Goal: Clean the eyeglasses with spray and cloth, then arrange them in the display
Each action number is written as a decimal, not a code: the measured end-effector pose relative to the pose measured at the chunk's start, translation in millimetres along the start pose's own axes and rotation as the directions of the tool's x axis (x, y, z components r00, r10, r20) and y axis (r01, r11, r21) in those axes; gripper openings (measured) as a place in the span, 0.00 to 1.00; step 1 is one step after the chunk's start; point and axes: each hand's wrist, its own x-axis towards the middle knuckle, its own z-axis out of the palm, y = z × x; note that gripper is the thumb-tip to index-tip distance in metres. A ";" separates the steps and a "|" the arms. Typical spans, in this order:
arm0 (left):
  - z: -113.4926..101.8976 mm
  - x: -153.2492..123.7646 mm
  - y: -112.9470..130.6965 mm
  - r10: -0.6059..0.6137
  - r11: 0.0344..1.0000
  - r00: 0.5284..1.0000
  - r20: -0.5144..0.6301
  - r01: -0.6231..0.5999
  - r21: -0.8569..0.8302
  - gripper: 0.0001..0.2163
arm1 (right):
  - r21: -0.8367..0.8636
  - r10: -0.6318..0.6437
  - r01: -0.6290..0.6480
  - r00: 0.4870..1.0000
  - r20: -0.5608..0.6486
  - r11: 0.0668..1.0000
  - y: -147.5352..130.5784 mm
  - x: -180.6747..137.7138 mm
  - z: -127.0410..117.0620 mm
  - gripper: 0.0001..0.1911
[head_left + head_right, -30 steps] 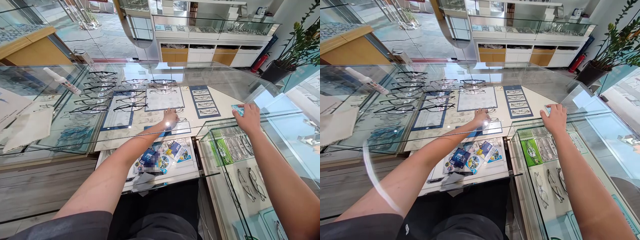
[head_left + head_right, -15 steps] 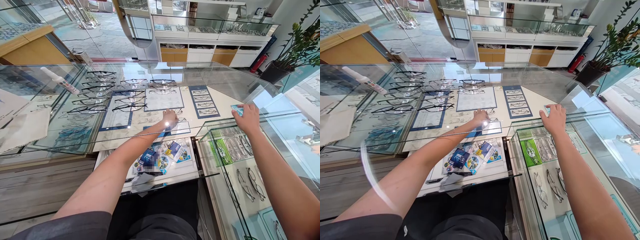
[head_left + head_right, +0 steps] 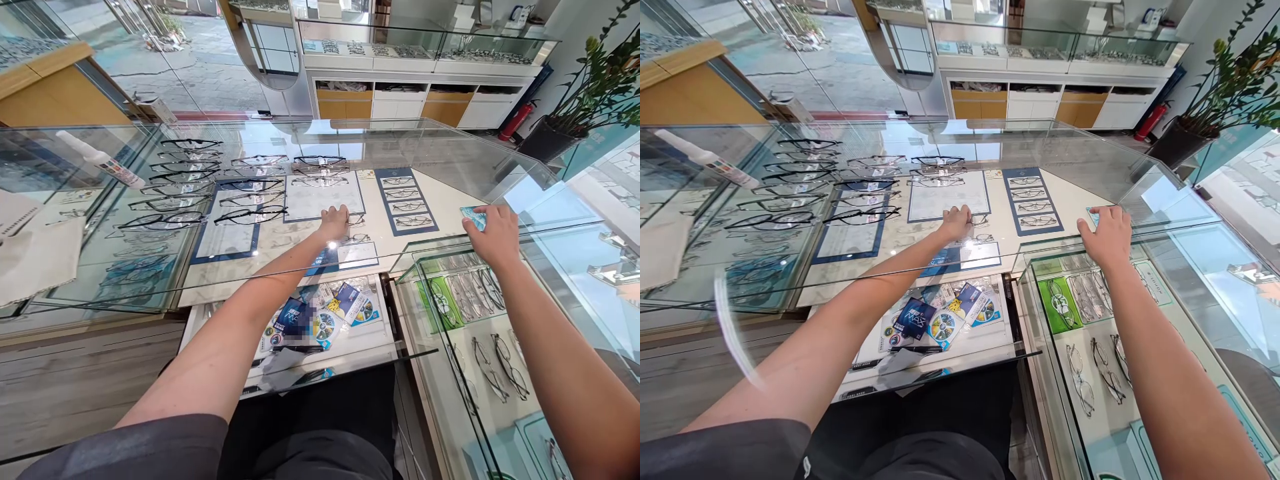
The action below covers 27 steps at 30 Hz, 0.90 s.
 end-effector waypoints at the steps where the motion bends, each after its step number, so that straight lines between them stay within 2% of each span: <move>1: 0.1 3.5 -0.1 0.003 1.000 1.000 -0.004 -0.003 0.008 0.15 | -0.004 -0.003 0.003 1.000 0.002 1.000 -0.7 -0.4 -0.6 0.27; 7: 2.8 13.6 2.9 0.063 0.992 0.998 0.009 -0.063 0.113 0.14 | -0.033 0.017 -0.016 0.999 0.035 0.999 -7.4 -2.5 -6.5 0.29; 12: 10.6 19.4 4.8 0.137 0.971 0.990 0.028 -0.140 0.196 0.20 | -0.040 0.017 -0.015 0.999 0.037 0.999 -9.9 -3.7 -6.8 0.28; 21: 17.2 30.8 4.3 0.113 0.972 0.993 -0.028 -0.105 0.210 0.17 | -0.011 0.014 -0.014 0.999 0.040 1.000 -11.3 -5.0 -9.2 0.28; 27: 7.5 21.9 8.4 0.100 0.982 0.993 -0.054 -0.090 0.168 0.14 | 0.004 0.006 -0.006 1.000 0.028 1.000 -12.1 -5.2 -11.3 0.27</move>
